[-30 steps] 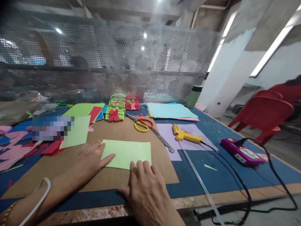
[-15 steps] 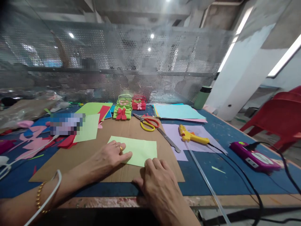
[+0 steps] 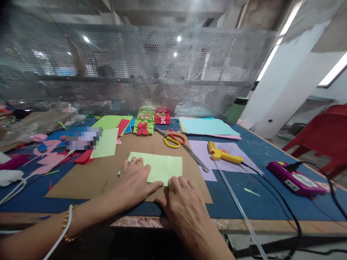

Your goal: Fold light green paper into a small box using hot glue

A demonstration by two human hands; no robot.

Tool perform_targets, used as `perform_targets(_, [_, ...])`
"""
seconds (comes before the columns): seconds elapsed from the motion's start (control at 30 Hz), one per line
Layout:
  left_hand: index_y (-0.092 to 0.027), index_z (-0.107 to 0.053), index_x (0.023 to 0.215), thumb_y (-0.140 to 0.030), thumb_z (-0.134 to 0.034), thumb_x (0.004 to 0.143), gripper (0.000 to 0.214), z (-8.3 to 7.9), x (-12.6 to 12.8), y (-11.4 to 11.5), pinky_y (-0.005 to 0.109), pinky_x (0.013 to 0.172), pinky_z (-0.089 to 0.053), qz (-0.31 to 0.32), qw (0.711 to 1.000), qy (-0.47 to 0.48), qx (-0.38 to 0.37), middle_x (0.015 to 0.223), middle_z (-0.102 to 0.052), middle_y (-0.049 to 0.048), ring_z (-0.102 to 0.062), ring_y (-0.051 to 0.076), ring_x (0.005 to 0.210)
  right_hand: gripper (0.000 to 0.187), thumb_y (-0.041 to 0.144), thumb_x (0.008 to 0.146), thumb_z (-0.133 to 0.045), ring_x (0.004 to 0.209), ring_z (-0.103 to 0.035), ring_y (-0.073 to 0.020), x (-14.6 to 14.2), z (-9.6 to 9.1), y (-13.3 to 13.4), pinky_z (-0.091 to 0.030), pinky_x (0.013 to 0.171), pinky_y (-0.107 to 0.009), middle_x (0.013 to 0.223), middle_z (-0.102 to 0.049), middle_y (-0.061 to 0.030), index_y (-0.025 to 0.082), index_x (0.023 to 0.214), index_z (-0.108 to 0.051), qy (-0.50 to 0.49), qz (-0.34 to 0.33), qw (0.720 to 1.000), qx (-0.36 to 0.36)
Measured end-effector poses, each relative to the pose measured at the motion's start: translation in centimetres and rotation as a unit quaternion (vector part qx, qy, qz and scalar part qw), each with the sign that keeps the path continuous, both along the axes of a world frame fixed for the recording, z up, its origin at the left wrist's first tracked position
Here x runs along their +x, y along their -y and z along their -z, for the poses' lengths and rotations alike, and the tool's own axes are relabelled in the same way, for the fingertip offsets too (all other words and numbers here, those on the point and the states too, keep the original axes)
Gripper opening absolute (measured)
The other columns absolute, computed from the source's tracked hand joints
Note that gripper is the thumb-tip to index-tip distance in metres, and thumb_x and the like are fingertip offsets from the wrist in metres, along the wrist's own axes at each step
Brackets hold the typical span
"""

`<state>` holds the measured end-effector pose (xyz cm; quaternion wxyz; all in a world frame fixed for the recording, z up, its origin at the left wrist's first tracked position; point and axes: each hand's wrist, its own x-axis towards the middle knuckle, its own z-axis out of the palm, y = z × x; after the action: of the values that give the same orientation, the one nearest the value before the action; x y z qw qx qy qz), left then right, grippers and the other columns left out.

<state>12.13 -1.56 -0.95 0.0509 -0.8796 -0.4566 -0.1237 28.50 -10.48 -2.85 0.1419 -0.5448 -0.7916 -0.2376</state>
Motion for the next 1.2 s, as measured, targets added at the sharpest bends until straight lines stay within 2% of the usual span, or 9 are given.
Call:
perform_targets(0.1, [-0.013,-0.071,0.096,-0.068,-0.053,0.084,0.059,-0.4,0.1,0.0,0.058,0.093,-0.038,-0.004,0.999,-0.001,-0.04,0.108,-0.065,0.0225,-0.054,0.041,0.112,0.021,0.032,0.084,-0.071,0.068,-0.049,-0.0212,0.0,0.0,0.0,-0.032,0.061,-0.034,0.074,-0.057,-0.0044,0.02,0.073,-0.059,0.002,-0.007,1.0,0.009])
perform_targets(0.23, [-0.014,-0.069,0.095,-0.063,-0.052,0.084,0.054,-0.8,-0.4,-0.9,0.054,0.096,-0.038,0.02,0.996,-0.004,-0.084,0.106,-0.065,0.0192,-0.054,0.038,0.112,0.018,0.031,0.087,-0.067,0.07,-0.048,-0.0219,0.1,0.1,-0.1,-0.032,0.062,-0.034,0.076,-0.057,-0.0057,0.019,0.076,-0.062,0.01,-0.008,1.0,0.011])
perform_targets(0.5, [-0.019,-0.057,0.088,-0.052,-0.05,0.085,0.034,-2.4,-2.4,-1.7,0.041,0.086,-0.043,0.067,0.984,-0.001,-0.163,0.098,-0.063,0.0096,-0.056,0.028,0.098,0.022,0.035,0.092,-0.06,0.071,-0.048,-0.0228,0.5,-0.2,0.0,-0.032,0.064,-0.035,0.078,-0.058,-0.0065,0.019,0.078,-0.064,0.018,-0.023,1.0,0.002])
perform_targets(0.7, [-0.021,-0.051,0.084,-0.046,-0.051,0.083,0.025,-2.4,-4.7,-3.0,0.037,0.079,-0.043,0.042,0.978,-0.003,-0.203,0.095,-0.061,0.0065,-0.054,0.026,0.093,0.02,0.036,0.09,-0.065,0.075,-0.051,-0.0238,0.5,-0.1,0.0,-0.034,0.064,-0.035,0.081,-0.059,-0.0073,0.018,0.083,-0.065,0.017,-0.007,1.0,-0.009])
perform_targets(1.0, [-0.023,-0.051,0.079,-0.043,-0.054,0.081,0.02,-2.8,-8.3,-4.6,0.032,0.064,-0.035,0.01,0.979,-0.023,-0.203,0.083,-0.062,0.0027,-0.055,0.022,0.078,0.018,0.034,0.084,-0.072,0.074,-0.054,-0.0245,0.6,0.2,-0.1,-0.039,0.062,-0.035,0.081,-0.061,-0.0066,0.017,0.087,-0.065,0.027,-0.008,1.0,0.014])
perform_targets(1.2, [-0.022,-0.051,0.079,-0.036,-0.052,0.083,0.014,-1.6,-10.5,-6.1,0.03,0.061,-0.037,-0.019,0.981,-0.016,-0.193,0.085,-0.063,0.0022,-0.057,0.02,0.076,0.017,0.033,0.093,-0.061,0.081,-0.057,-0.0256,0.7,0.6,-0.2,-0.045,0.069,-0.037,0.087,-0.063,-0.0088,0.018,0.084,-0.063,0.02,-0.008,1.0,-0.005])
